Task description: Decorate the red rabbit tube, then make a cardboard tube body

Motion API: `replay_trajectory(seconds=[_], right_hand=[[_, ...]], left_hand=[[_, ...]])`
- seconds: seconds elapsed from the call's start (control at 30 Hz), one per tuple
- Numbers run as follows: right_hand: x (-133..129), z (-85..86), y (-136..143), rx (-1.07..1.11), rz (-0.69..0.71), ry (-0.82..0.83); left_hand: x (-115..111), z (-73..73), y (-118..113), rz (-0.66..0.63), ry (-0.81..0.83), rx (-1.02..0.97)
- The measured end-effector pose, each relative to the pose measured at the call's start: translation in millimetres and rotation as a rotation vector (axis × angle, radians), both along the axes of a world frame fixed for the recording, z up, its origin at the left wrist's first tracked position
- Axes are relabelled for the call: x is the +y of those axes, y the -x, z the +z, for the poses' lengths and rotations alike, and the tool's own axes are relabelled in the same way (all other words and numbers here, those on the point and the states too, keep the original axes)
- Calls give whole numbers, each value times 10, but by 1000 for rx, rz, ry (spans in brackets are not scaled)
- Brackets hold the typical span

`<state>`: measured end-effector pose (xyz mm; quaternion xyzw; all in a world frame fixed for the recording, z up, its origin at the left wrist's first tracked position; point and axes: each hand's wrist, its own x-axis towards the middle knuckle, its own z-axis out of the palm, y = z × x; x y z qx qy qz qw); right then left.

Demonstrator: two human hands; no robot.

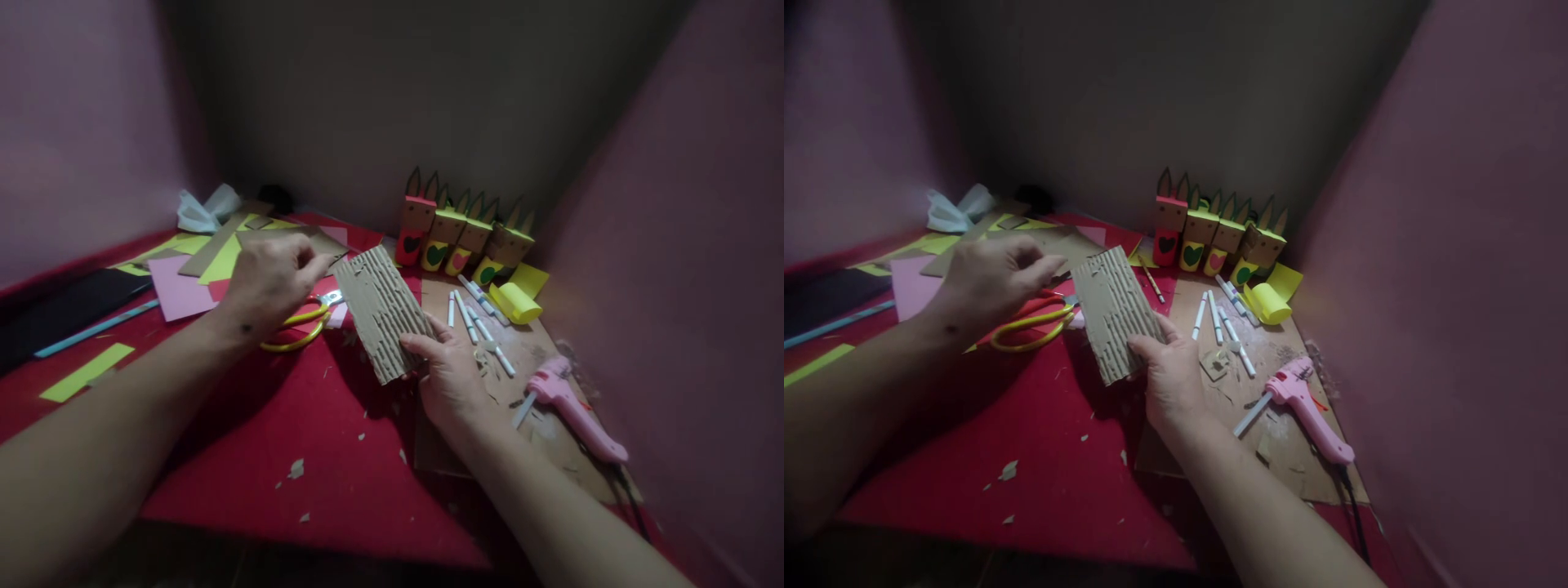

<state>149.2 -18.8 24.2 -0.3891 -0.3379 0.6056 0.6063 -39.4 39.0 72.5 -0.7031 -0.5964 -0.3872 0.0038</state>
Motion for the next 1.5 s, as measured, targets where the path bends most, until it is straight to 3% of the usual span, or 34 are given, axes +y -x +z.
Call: replay_trajectory(seconds=[0.1, 0.23, 0.3, 0.47, 0.67, 0.77, 0.83, 0.9, 1.0, 1.1, 1.3, 1.5], right_hand=[[12, 10, -15, 31, -18, -8], [28, 29, -20, 43, -29, 34], [42, 44, -17, 75, -24, 37], [60, 76, -6, 262, 6, -2], [29, 30, -11, 159, 154, 47], [37, 29, -21, 131, 130, 85], [52, 42, -28, 129, 80, 112], [66, 58, -31, 130, 42, 152], [74, 73, -25, 123, 24, 225], [66, 78, -18, 99, 18, 257], [58, 75, -31, -43, 23, 244], [71, 24, -32, -191, 25, 102]], left_hand=[[58, 22, 15, -75, 282, -291], [58, -94, -83, -388, 693, -669], [34, -147, -137, -523, 791, -850], [-6, -206, -215, -650, 664, -988], [-45, -215, -262, -607, 598, -1012], [-76, -142, -246, -431, 573, -902], [-97, -87, -215, -294, 380, -745], [-122, -62, -189, -247, 98, -525], [-162, -108, -195, -460, -198, -166], [-193, -190, -240, -677, -335, 142], [-249, -191, -277, -742, -433, 567], [-362, -224, -327, -662, -552, 734]])
